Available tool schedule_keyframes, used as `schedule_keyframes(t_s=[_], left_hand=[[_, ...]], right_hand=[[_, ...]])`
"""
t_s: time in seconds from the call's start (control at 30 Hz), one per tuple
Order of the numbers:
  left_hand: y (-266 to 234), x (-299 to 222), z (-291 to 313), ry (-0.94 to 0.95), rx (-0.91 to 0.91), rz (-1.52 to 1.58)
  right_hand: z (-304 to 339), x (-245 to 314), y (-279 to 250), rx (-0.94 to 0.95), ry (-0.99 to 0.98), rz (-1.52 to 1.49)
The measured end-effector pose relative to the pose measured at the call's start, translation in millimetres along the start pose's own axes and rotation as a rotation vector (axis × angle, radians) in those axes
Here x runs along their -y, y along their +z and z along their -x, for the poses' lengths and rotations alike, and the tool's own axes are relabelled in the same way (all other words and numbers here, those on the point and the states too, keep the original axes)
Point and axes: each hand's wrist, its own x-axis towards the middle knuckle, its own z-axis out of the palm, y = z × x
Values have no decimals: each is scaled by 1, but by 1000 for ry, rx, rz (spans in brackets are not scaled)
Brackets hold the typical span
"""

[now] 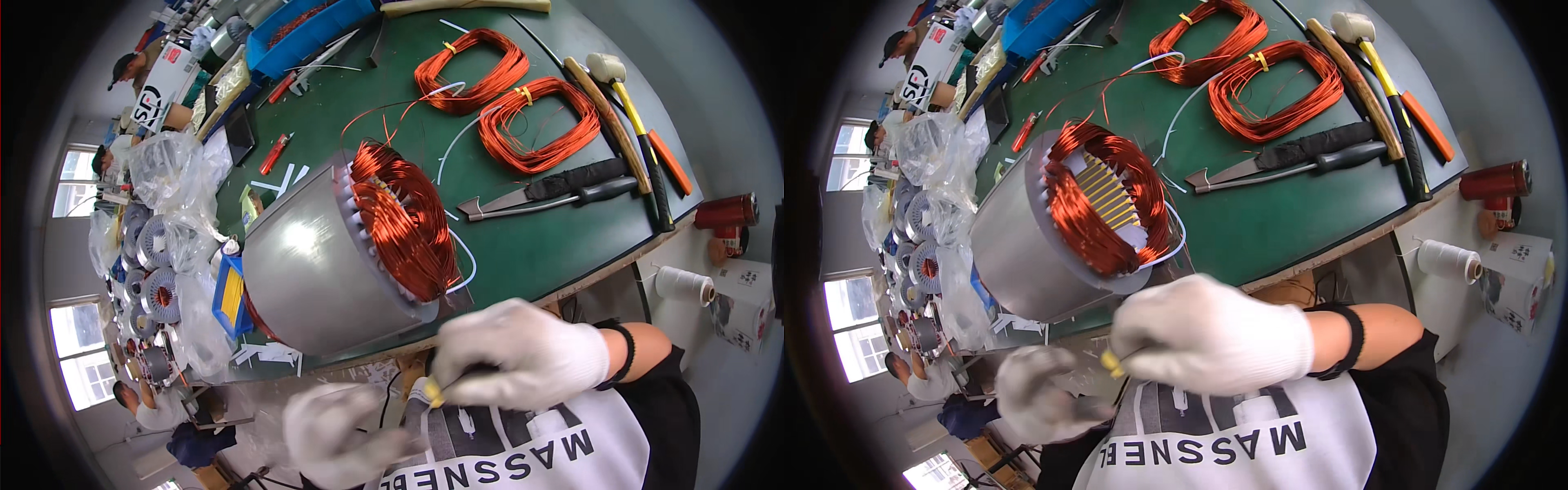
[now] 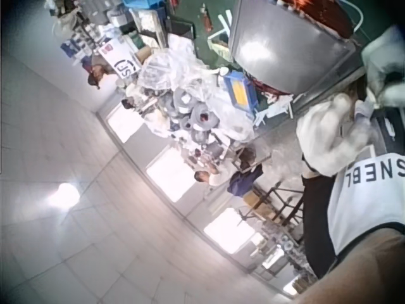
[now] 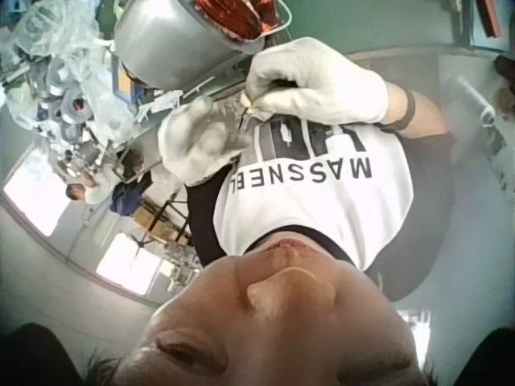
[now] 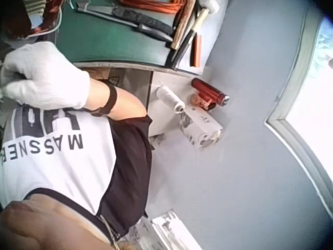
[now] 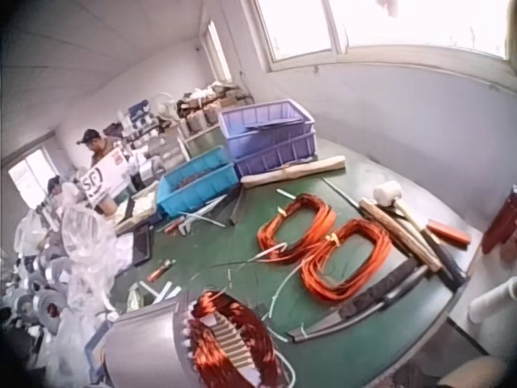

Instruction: Manually assemble and secure copper windings into a motor stator using tools.

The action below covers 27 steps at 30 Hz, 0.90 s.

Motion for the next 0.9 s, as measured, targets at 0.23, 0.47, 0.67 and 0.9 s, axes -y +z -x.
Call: schedule_keyframes(t_s=[0.23, 0.47, 0.67, 0.9], left_hand=[[3, -7, 40, -397, -128, -486], [-28, 8, 157, -1068, 206, -686], [9, 36, 122, -1038, 18, -632], [47, 47, 54, -988, -169, -261]], right_hand=[[9, -8, -22, 20, -4, 29], [55, -21, -134, -773, 222, 957], [35, -27, -182, -694, 358, 1262], [-62, -25, -234, -498, 491, 1799]])
